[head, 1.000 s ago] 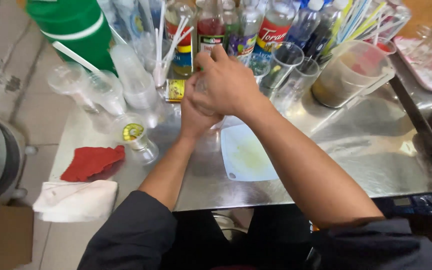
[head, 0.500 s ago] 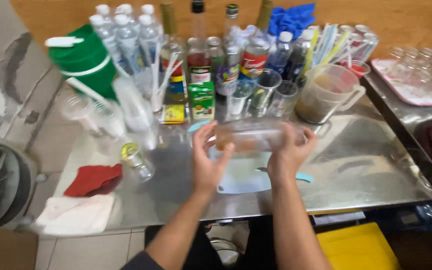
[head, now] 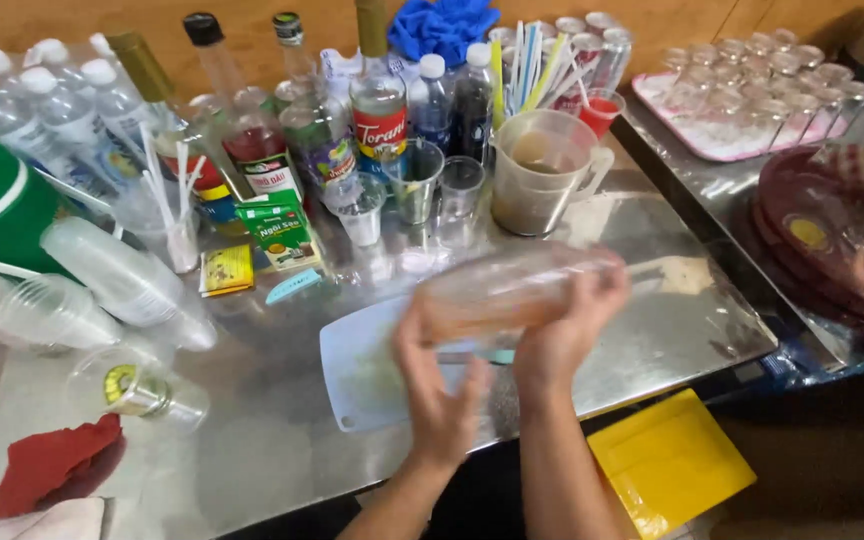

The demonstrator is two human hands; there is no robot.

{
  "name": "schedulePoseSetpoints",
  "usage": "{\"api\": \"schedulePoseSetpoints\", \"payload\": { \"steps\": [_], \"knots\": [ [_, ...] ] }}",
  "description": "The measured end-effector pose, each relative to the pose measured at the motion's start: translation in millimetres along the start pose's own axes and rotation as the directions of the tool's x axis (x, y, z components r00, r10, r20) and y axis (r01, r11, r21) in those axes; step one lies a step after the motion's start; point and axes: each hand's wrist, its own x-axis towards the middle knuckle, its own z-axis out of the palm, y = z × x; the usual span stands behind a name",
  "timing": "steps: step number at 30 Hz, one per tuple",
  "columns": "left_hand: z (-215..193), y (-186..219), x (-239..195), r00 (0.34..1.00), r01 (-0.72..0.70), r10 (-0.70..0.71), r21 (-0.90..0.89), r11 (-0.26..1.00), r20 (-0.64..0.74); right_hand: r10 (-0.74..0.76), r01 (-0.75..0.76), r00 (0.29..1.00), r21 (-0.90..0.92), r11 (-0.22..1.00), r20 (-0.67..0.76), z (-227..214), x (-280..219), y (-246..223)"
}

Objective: Preparing a mixed beverage by combining ingredients from various bottles and a pitcher into a shaker, then shaking and serving.

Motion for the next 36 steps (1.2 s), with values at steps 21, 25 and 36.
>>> {"api": "schedulePoseSetpoints", "payload": {
  "steps": [21, 25, 36],
  "knots": [
    [0.9, 8.5, -34.5, 0.991, -0.085, 0.105, 0.225, 0.971, -0.078, 0.105, -0.115, 0.971, 0.033, 0.993, 0.212, -45.0, -15.7, 8.5],
    [5.3, 9.5, -34.2, 0.935, -0.081, 0.017, 0.165, 0.983, 0.355, 0.019, -0.053, 0.927, -0.083, 0.995, -0.374, -45.3, -18.8, 0.0],
    [12.4, -8.1, -33.0, 0.870, -0.306, 0.177, 0.224, 0.925, 0.460, 0.144, -0.138, 0.989, 0.121, 0.983, -0.036, -73.7, -13.8, 15.2]
  ]
}}
